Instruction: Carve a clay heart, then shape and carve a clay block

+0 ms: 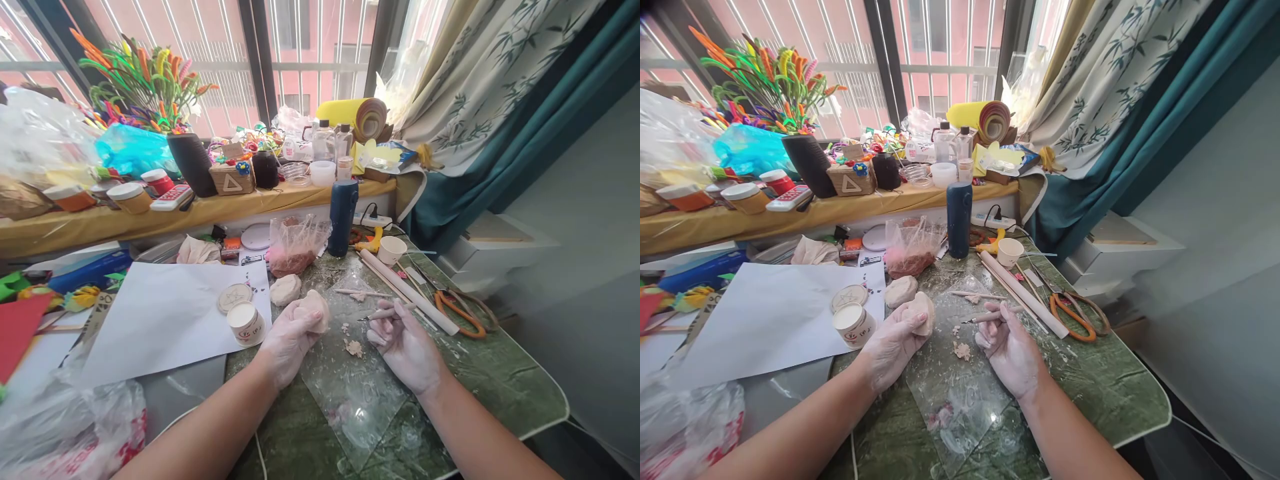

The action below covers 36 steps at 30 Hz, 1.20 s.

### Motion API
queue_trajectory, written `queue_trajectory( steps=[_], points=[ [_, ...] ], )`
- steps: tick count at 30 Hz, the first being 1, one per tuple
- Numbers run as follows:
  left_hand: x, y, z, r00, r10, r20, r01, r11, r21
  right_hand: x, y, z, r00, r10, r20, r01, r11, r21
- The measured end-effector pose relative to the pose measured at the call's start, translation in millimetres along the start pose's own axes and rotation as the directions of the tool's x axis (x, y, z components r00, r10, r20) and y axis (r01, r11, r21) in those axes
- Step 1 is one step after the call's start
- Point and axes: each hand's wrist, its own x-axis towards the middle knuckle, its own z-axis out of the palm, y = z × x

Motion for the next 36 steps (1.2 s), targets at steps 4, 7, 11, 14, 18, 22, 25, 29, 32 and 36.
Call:
queue_trajectory(
  steps=[4,7,11,14,18,22,25,29,32,36],
  points=[
    [5.6,5.7,-6.0,0.997,-0.048,-0.057,0.058,0.980,0.191,0.4,-0.3,0.2,1.000,0.014,-0.004,-0.015,0.999,-0.051],
    [9.5,11.6,-9.2,0.993,-0.118,-0.022,0.120,0.962,0.245,2.0,-2.8,1.5,0.999,0.037,-0.031,-0.042,0.983,-0.179],
    [12.4,16.3,-12.0,0.994,-0.111,0.007,0.102,0.937,0.333,9.2,-15.4,5.0,0.996,0.086,0.002,-0.082,0.948,-0.307],
    [15.5,16.1,-18.9,0.999,0.050,-0.008,-0.036,0.818,0.574,19.0,-27.7,3.1,0.994,0.091,0.064,-0.063,0.937,-0.342],
    [20.1,10.9,-30.4,0.969,0.239,0.055,-0.195,0.616,0.763,30.1,-35.6,-5.6,0.987,0.119,0.103,-0.071,0.921,-0.383],
    [16.9,11.2,-29.1,0.934,0.324,0.150,-0.321,0.577,0.751,30.7,-32.8,-10.9,0.974,0.191,0.121,-0.114,0.878,-0.466],
    [10.5,18.0,-23.7,0.906,0.295,0.305,-0.414,0.461,0.785,27.1,-29.2,-13.2,0.985,0.157,0.070,-0.098,0.849,-0.518],
    [5.3,23.4,-23.5,0.873,0.225,0.432,-0.487,0.392,0.781,20.2,-26.9,-17.9,0.994,0.108,0.012,-0.084,0.837,-0.540],
    [7.1,18.0,-26.3,0.865,0.252,0.434,-0.502,0.394,0.770,14.4,-24.5,-18.6,0.993,0.121,0.008,-0.094,0.808,-0.581],
    [13.2,5.0,-26.6,0.858,0.328,0.394,-0.504,0.395,0.768,9.9,-17.9,-12.3,0.994,0.103,-0.039,-0.104,0.760,-0.642]
  ],
)
